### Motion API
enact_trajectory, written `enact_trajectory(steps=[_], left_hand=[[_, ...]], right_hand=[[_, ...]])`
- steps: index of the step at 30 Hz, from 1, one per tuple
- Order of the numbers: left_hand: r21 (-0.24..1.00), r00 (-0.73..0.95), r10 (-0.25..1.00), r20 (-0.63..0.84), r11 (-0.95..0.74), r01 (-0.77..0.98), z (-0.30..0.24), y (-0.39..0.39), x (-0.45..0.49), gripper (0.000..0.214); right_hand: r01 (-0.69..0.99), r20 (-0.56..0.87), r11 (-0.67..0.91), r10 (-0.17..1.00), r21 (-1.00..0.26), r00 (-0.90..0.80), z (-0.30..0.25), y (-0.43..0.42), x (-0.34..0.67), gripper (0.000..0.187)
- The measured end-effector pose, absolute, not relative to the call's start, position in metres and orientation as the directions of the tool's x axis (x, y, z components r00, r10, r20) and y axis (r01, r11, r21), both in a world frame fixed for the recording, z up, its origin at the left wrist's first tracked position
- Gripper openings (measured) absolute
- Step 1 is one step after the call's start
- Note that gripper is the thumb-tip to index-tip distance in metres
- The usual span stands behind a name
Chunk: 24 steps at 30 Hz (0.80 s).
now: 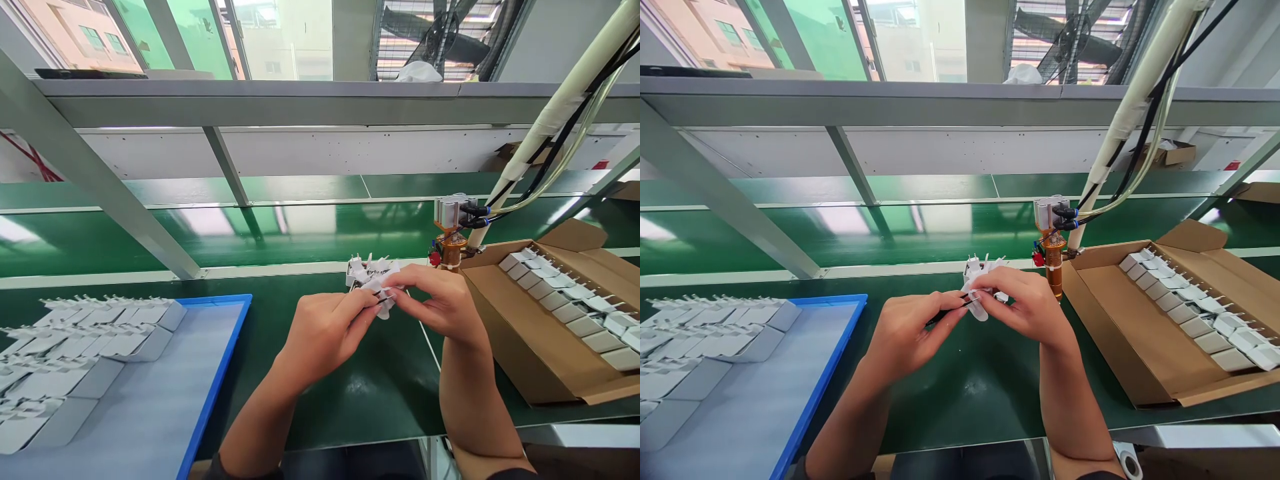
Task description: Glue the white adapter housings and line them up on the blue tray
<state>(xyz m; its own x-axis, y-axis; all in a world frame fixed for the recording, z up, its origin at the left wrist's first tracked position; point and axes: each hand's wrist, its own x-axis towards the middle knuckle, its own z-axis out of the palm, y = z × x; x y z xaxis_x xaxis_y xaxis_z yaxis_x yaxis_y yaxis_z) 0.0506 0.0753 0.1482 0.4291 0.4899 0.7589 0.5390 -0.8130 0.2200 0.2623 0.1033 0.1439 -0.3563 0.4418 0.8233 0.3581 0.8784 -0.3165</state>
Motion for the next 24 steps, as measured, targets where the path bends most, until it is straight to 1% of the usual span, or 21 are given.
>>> enact_trajectory(steps=[1,3,5,6,8,11,15,17,19,22,24], left_hand=[[0.224,0.432,0.493,0.755,-0.813,0.537,0.148,0.074,0.051,0.008],[0.270,0.438,0.523,0.731,-0.812,0.518,0.149,0.072,0.051,0.008],[0.332,0.431,0.558,0.709,-0.803,0.494,0.150,0.070,0.052,0.009],[0.360,0.422,0.574,0.702,-0.796,0.486,0.150,0.069,0.052,0.009],[0.406,0.394,0.609,0.689,-0.774,0.486,0.151,0.070,0.051,0.007],[0.452,0.378,0.639,0.669,-0.755,0.476,0.152,0.072,0.049,0.004],[0.469,0.389,0.641,0.661,-0.758,0.453,0.153,0.073,0.049,0.006],[0.463,0.399,0.637,0.660,-0.763,0.451,0.152,0.072,0.050,0.007],[0.433,0.413,0.606,0.679,-0.786,0.442,0.152,0.073,0.051,0.007],[0.319,0.445,0.513,0.734,-0.839,0.440,0.152,0.074,0.053,0.009],[0.225,0.461,0.449,0.766,-0.858,0.462,0.152,0.075,0.053,0.010]], right_hand=[[0.380,0.830,0.873,0.441,-0.307,-0.343,0.143,0.105,0.263,0.013],[0.449,0.839,0.839,0.462,-0.307,-0.289,0.142,0.110,0.267,0.011],[0.505,0.828,0.793,0.508,-0.340,-0.239,0.141,0.113,0.272,0.011],[0.506,0.821,0.783,0.525,-0.362,-0.224,0.142,0.113,0.275,0.011],[0.449,0.815,0.801,0.532,-0.395,-0.230,0.143,0.111,0.279,0.010],[0.335,0.832,0.852,0.493,-0.402,-0.255,0.147,0.103,0.279,0.014],[0.294,0.827,0.869,0.478,-0.397,-0.296,0.150,0.098,0.274,0.016],[0.289,0.822,0.874,0.473,-0.391,-0.316,0.151,0.097,0.271,0.017],[0.282,0.821,0.882,0.460,-0.378,-0.339,0.151,0.097,0.267,0.016],[0.307,0.831,0.889,0.438,-0.341,-0.344,0.150,0.098,0.265,0.013],[0.370,0.848,0.867,0.447,-0.333,-0.285,0.149,0.100,0.267,0.013]])
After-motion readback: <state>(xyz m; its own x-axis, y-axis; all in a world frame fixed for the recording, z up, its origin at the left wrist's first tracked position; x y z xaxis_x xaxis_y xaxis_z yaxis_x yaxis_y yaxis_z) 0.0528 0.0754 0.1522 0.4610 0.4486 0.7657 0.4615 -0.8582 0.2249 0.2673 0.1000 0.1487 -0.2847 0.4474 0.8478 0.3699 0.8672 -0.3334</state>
